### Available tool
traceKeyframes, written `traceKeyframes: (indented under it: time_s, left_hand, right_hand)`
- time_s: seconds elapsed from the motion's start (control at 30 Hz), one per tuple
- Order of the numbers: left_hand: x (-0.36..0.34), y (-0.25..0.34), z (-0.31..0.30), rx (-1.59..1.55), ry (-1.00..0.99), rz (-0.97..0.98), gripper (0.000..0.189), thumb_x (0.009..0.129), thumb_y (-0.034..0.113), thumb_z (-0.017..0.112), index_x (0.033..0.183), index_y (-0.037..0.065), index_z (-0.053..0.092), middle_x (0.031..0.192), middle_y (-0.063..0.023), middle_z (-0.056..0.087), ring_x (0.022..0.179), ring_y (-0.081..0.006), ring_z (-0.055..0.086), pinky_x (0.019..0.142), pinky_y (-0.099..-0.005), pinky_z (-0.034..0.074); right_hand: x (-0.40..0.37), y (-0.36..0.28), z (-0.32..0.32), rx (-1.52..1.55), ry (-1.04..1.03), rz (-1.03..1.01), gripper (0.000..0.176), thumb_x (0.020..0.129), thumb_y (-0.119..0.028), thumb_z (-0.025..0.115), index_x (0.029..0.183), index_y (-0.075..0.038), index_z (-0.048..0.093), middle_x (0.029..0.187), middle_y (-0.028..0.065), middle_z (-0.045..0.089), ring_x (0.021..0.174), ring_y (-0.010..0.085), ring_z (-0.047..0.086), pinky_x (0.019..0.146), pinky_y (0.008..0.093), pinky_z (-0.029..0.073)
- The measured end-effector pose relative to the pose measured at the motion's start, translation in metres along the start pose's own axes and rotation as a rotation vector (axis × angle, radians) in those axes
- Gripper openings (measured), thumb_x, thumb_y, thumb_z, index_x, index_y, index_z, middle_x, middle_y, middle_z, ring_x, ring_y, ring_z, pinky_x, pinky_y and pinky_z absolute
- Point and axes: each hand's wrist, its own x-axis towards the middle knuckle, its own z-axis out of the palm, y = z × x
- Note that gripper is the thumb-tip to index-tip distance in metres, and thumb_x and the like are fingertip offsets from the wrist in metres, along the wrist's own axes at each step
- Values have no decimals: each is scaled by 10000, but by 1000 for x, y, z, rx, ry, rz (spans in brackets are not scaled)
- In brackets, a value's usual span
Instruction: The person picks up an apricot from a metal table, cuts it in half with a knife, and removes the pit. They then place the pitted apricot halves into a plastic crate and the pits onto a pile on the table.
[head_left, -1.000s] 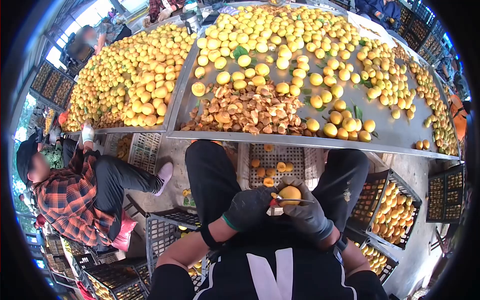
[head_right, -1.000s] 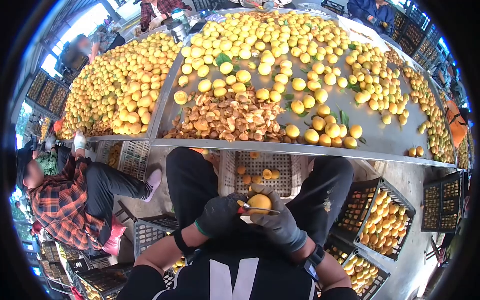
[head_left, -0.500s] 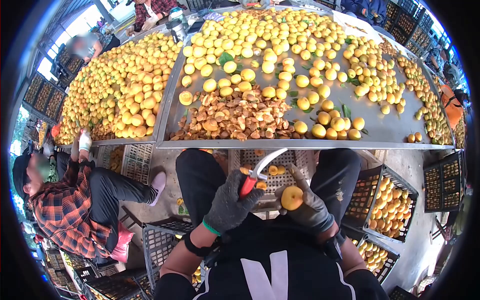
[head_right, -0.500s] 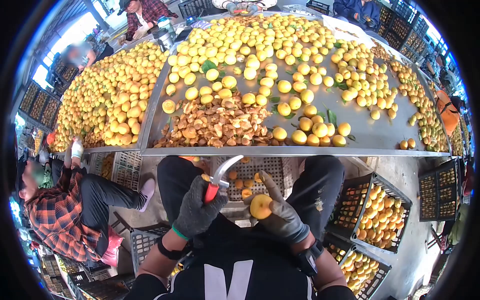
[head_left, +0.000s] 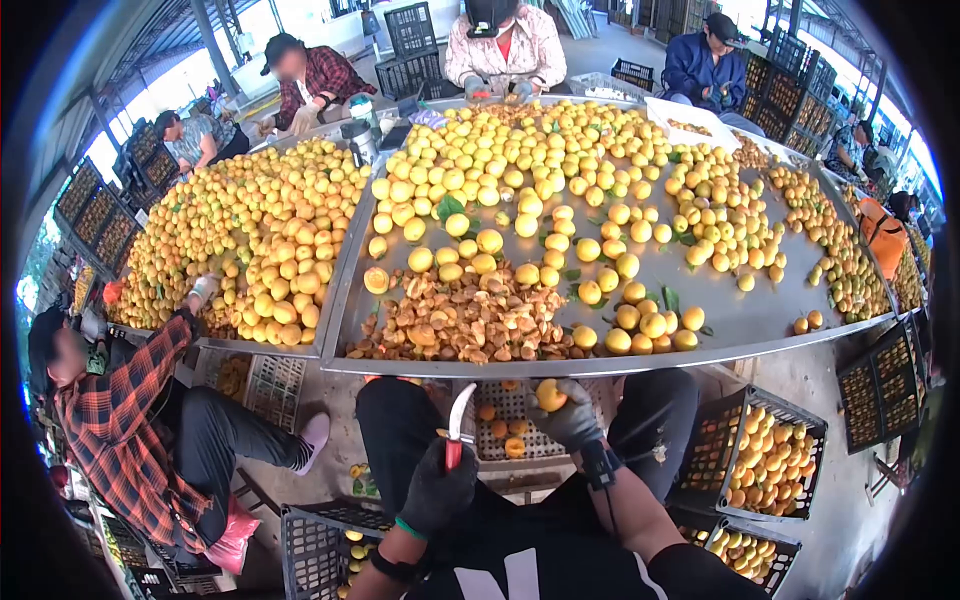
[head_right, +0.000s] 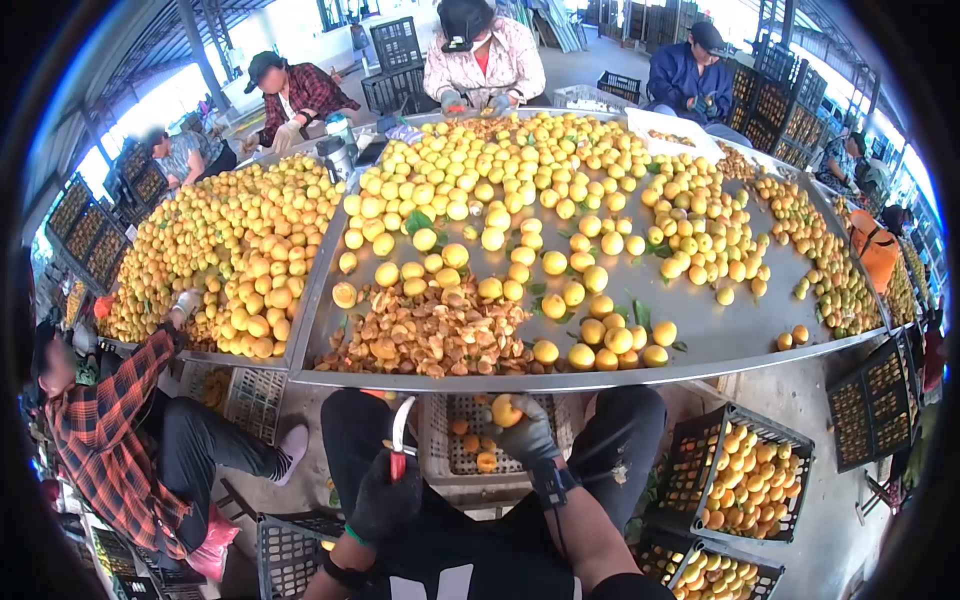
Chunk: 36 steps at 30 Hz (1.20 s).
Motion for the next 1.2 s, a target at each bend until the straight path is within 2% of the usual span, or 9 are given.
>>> traceKeyframes:
  time_s: [0.07, 0.13, 0.27, 0.33, 0.47, 0.57, 0.7, 1.13, 1.2]
  left_hand:
    - [-5, 2, 6, 69, 6, 143, 126, 831, 38, 608, 931, 59, 536, 767, -33, 535, 745, -135, 577, 634, -298, 469]
    - [-11, 2, 10, 137, 4, 268, 141, 830, 75, 621, 942, 49, 540, 787, -43, 547, 753, -143, 583, 644, -304, 469]
    - [-6, 39, 23, 531, 21, 461, 160, 853, 112, 615, 976, 48, 534, 758, -53, 560, 697, -144, 597, 588, -316, 478]
    - [-12, 61, 36, 97, -139, -1, 146, 864, 28, 568, 969, 70, 475, 743, -26, 540, 566, -138, 561, 518, -319, 473]
    - [-12, 56, 52, 177, -173, 102, 246, 863, 150, 611, 1057, 42, 504, 656, -120, 562, 523, -288, 582, 494, -386, 464]
    - [-14, 43, 54, 740, -87, 855, 345, 812, 234, 668, 1050, 15, 547, 672, -157, 585, 589, -322, 595, 525, -424, 468]
    - [-26, 26, 45, 880, -162, 691, 347, 800, 233, 667, 1058, 14, 586, 709, -155, 598, 620, -319, 597, 551, -412, 475]
    - [-33, 13, 30, 1064, -197, 807, 325, 807, 221, 635, 1043, 0, 605, 796, -168, 604, 666, -323, 591, 581, -412, 471]
    - [-33, 13, 29, 1065, -211, 785, 320, 808, 216, 632, 1047, 5, 605, 810, -170, 609, 676, -325, 596, 593, -416, 476]
  right_hand:
    - [-26, -35, 37, 494, -370, 440, 364, 732, -309, 643, 1029, -117, 560, 872, 52, 571, 749, 201, 521, 579, 277, 411]
    - [-64, -54, 83, 456, -191, 269, 445, 723, -329, 641, 1096, -99, 562, 893, 63, 555, 673, 194, 492, 560, 248, 406]
    - [-101, -87, 110, 357, -408, 334, 598, 794, -360, 629, 1282, -66, 449, 1077, 108, 546, 817, 234, 558, 630, 286, 449]
    - [-106, -93, 118, 353, -413, 336, 624, 832, -335, 614, 1346, -63, 388, 1138, 126, 536, 908, 246, 572, 706, 311, 469]
    - [-122, -84, 118, 43, -301, 42, 494, 877, -173, 607, 1307, -35, 407, 1198, 98, 514, 1122, 234, 519, 989, 372, 406]
    - [-133, -75, 110, -128, -255, 0, 509, 810, -53, 671, 1263, -43, 437, 1202, 73, 505, 1121, 204, 515, 989, 368, 418]
    - [-151, -76, 126, -36, -219, 155, 541, 748, 13, 692, 1233, -62, 464, 1192, 103, 512, 1083, 205, 532, 934, 329, 450]
    - [-155, -62, 115, -220, -171, 157, 539, 741, -55, 750, 1208, -70, 482, 1084, 72, 565, 981, 170, 555, 908, 291, 432]
    - [-154, -59, 114, -213, -185, 143, 548, 743, 54, 674, 1236, -76, 472, 1064, 62, 566, 925, 145, 559, 776, 249, 473]
